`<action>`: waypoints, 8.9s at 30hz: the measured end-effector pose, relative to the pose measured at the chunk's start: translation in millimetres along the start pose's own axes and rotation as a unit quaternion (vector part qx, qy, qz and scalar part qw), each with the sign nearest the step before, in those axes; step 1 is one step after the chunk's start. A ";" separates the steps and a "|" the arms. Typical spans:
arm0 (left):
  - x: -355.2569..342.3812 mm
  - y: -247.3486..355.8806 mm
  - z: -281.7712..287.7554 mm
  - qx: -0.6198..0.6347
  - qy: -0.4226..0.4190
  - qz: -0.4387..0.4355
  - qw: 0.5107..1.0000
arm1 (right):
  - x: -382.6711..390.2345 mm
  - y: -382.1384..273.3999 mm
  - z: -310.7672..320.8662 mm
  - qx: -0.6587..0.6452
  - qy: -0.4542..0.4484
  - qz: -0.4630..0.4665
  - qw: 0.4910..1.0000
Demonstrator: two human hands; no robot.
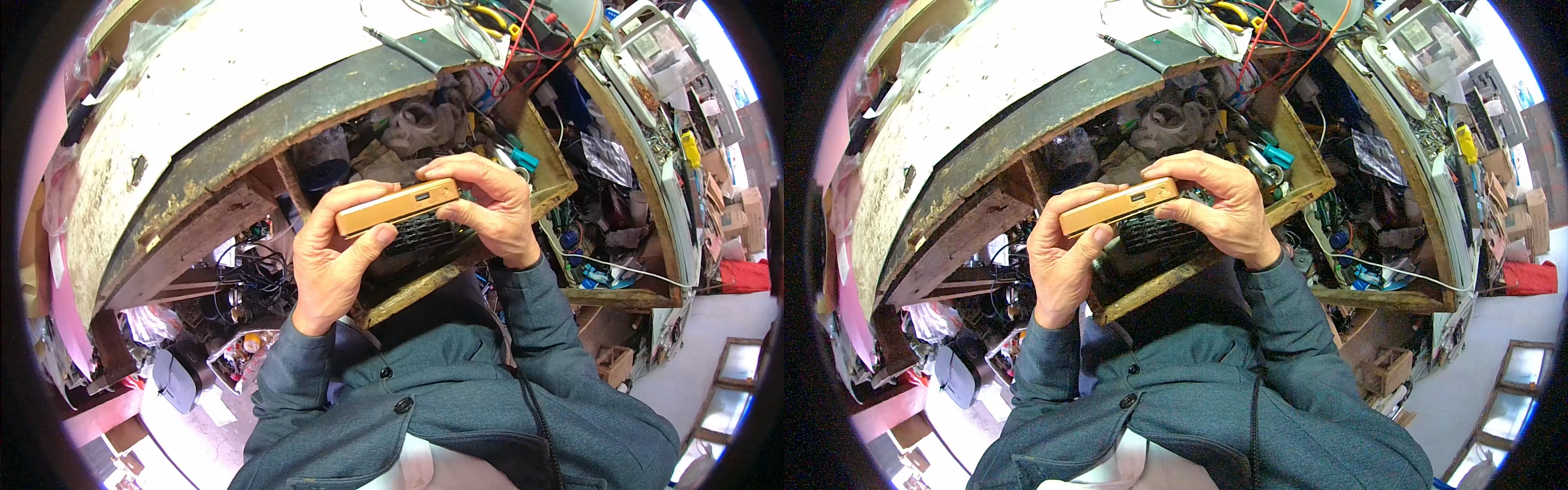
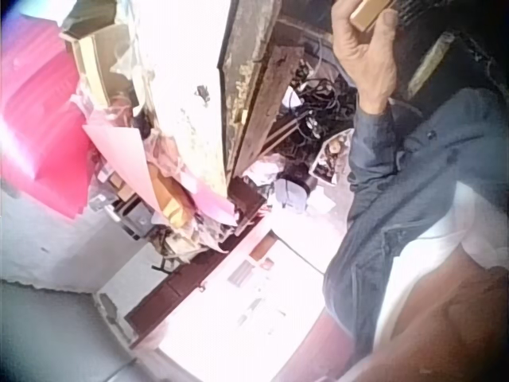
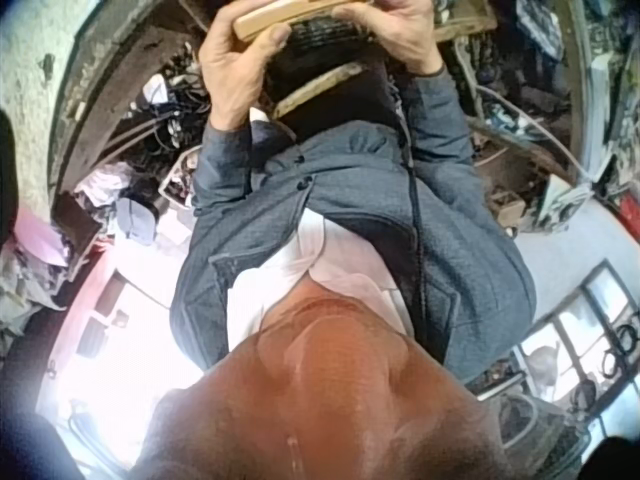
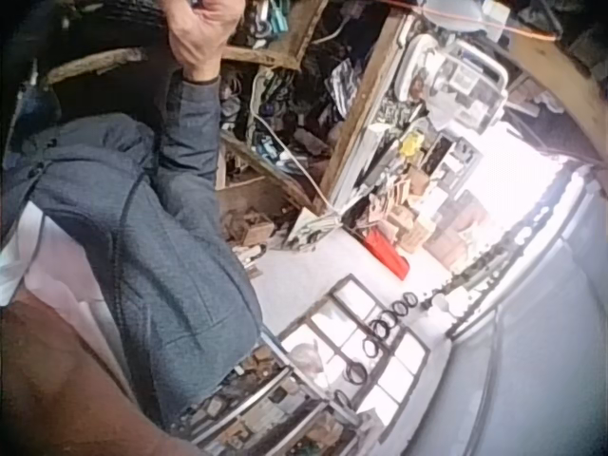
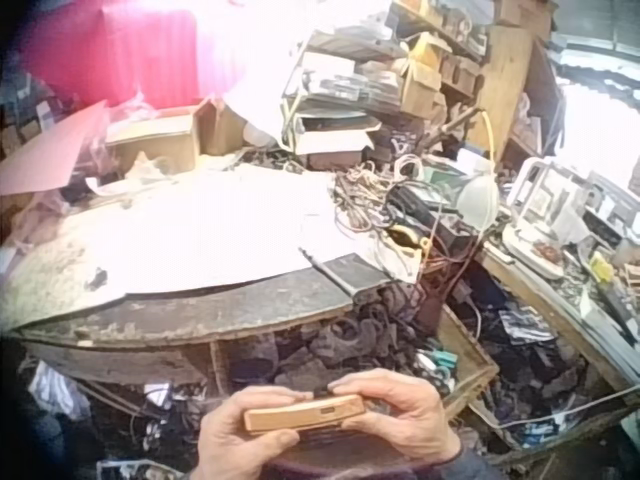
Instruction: The person picks up and inspects a small gray electronic device, turning it over to view different sides. Then the person picks up a wooden remote control, rotates it, and examines its buttons and back. The person places the remote back on the workbench.
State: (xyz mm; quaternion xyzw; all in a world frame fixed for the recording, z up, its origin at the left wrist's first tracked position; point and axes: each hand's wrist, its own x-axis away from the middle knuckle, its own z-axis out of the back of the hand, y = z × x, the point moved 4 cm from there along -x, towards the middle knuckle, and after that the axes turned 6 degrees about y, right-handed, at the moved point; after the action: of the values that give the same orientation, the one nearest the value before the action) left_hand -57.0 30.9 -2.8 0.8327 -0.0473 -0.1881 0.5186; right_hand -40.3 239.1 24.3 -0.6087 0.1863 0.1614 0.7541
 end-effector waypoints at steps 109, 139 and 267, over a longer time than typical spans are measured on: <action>5.2 -7.2 4.8 -0.071 0.069 0.050 0.994 | 13.7 8.5 -5.8 -0.168 -0.046 -0.206 0.963; 0.8 -4.5 -12.9 -0.179 -0.073 0.155 0.969 | 18.9 -8.7 10.9 -0.227 0.057 -0.206 0.950; -2.8 -20.2 -17.8 -0.259 -0.130 0.183 0.939 | 12.1 18.1 -6.5 -0.096 0.004 -0.277 0.956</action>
State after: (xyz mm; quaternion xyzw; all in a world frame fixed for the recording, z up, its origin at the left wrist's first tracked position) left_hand -55.5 56.0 -13.0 0.6146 -0.2154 -0.2021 0.7314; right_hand -38.7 236.7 1.8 -0.7064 -0.0032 -0.0390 0.7067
